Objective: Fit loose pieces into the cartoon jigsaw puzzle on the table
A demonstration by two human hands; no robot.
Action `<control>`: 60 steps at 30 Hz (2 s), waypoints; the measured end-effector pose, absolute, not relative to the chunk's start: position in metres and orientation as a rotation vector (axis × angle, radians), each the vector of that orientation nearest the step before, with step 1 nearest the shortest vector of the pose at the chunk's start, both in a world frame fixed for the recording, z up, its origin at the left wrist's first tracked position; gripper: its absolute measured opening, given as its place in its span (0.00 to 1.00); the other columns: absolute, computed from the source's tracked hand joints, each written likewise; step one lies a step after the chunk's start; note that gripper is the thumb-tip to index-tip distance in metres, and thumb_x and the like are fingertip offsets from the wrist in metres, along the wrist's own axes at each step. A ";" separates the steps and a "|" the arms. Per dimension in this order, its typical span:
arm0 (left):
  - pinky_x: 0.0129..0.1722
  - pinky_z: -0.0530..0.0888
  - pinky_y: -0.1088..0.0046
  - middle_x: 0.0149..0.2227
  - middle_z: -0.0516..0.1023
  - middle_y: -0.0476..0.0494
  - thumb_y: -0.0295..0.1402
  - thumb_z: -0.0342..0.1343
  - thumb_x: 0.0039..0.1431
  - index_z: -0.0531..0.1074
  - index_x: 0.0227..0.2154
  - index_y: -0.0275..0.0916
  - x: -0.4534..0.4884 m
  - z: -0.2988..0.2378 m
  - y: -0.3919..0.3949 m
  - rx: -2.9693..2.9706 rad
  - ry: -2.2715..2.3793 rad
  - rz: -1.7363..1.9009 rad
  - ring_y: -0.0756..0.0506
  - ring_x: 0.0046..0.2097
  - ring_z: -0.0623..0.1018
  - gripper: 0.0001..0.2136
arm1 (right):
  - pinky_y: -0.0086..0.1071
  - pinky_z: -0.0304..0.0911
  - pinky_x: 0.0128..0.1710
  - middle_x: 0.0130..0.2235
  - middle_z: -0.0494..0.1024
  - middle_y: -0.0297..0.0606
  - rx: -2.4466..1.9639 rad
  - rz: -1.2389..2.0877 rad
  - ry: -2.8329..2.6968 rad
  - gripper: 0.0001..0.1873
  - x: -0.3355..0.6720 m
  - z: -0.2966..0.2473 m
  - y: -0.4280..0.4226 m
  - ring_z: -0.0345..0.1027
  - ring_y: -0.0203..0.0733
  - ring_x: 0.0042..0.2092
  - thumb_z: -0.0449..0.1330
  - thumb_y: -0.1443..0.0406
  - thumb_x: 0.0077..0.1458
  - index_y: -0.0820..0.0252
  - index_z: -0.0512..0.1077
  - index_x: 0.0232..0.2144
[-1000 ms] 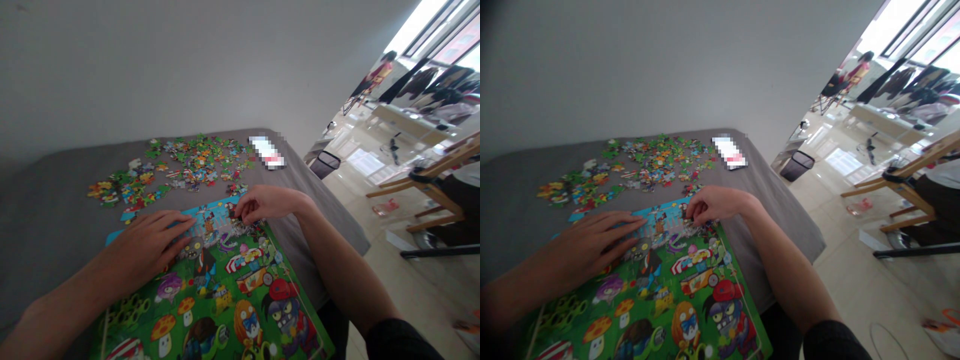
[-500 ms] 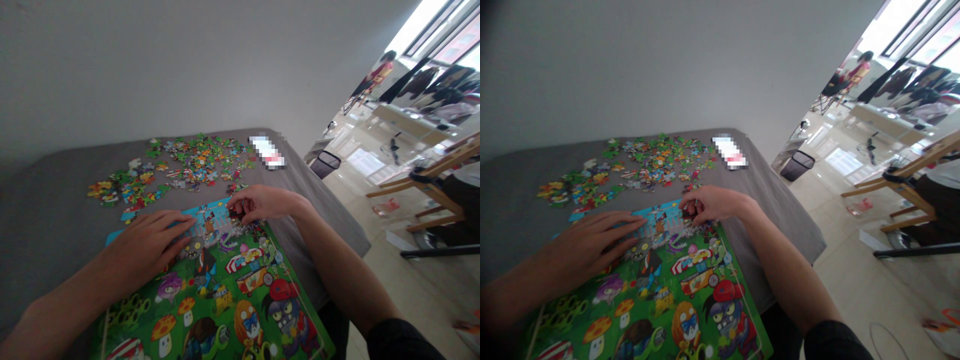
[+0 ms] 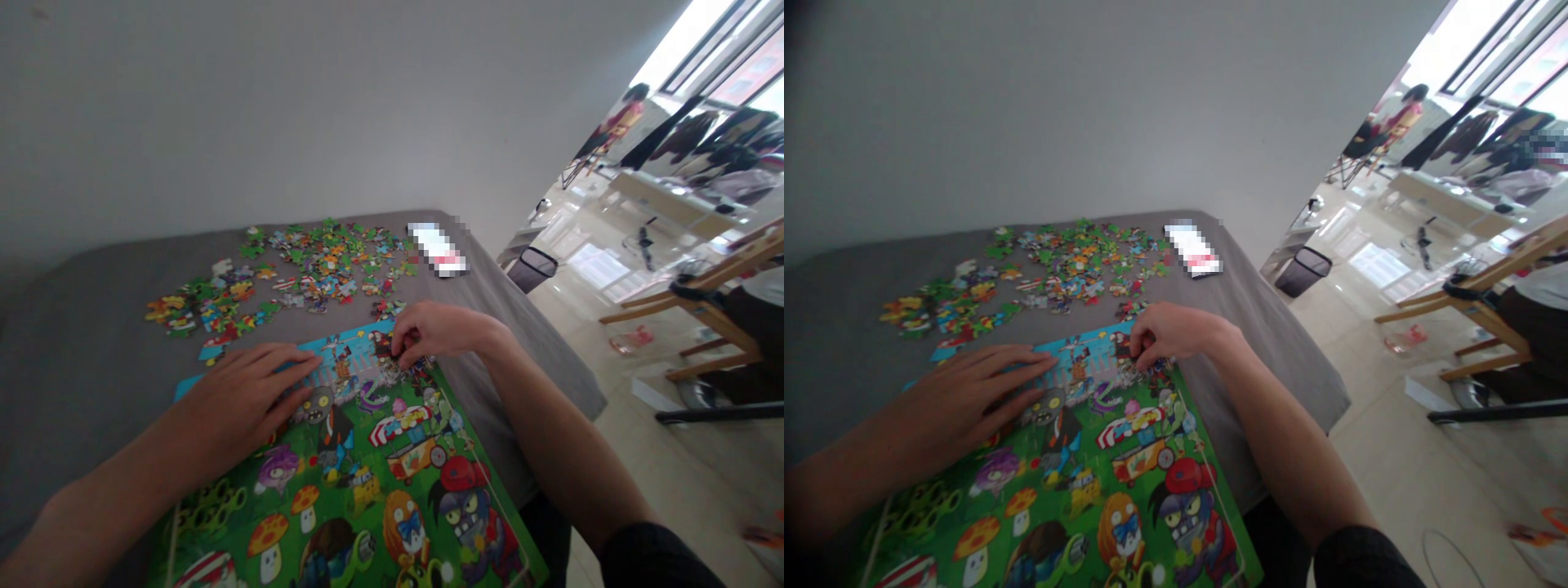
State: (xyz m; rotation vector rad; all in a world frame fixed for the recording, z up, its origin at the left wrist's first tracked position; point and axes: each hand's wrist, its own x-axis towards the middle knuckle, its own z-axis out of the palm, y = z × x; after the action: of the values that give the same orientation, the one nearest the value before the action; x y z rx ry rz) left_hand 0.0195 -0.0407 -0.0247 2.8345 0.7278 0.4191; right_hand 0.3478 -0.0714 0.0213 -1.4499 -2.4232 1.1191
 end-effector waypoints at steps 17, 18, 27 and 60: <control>0.54 0.74 0.56 0.50 0.82 0.42 0.55 0.41 0.73 0.78 0.53 0.47 0.021 -0.024 -0.041 2.842 0.713 0.444 0.38 0.51 0.79 0.26 | 0.28 0.65 0.41 0.38 0.85 0.35 -1.230 1.235 -2.438 0.10 0.348 0.016 -0.071 0.75 0.35 0.39 0.71 0.72 0.55 0.55 0.86 0.39; 0.54 0.74 0.56 0.50 0.82 0.42 0.55 0.41 0.73 0.79 0.53 0.46 0.020 -0.024 -0.041 2.847 0.708 0.444 0.38 0.51 0.79 0.26 | 0.28 0.65 0.42 0.38 0.85 0.35 -1.224 1.234 -2.437 0.10 0.348 0.016 -0.071 0.75 0.35 0.39 0.71 0.72 0.55 0.55 0.86 0.39; 0.55 0.74 0.55 0.50 0.82 0.42 0.55 0.41 0.73 0.79 0.53 0.47 0.020 -0.026 -0.040 2.827 0.712 0.442 0.37 0.52 0.78 0.26 | 0.28 0.64 0.40 0.38 0.83 0.34 -1.170 1.246 -2.431 0.10 0.351 0.014 -0.070 0.72 0.34 0.37 0.70 0.72 0.56 0.55 0.85 0.39; 0.53 0.76 0.54 0.51 0.82 0.39 0.55 0.38 0.74 0.79 0.55 0.46 0.018 -0.026 -0.040 2.890 0.726 0.419 0.36 0.53 0.80 0.28 | 0.35 0.67 0.42 0.36 0.80 0.36 -1.351 1.000 -1.921 0.03 0.386 0.010 -0.057 0.73 0.39 0.38 0.64 0.65 0.60 0.60 0.76 0.36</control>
State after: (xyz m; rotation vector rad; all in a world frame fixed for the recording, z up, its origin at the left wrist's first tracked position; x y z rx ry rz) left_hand 0.0175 -0.0402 -0.0264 2.8896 0.7261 0.4187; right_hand 0.3858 -0.0568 0.0101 -1.3506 -1.9206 0.9996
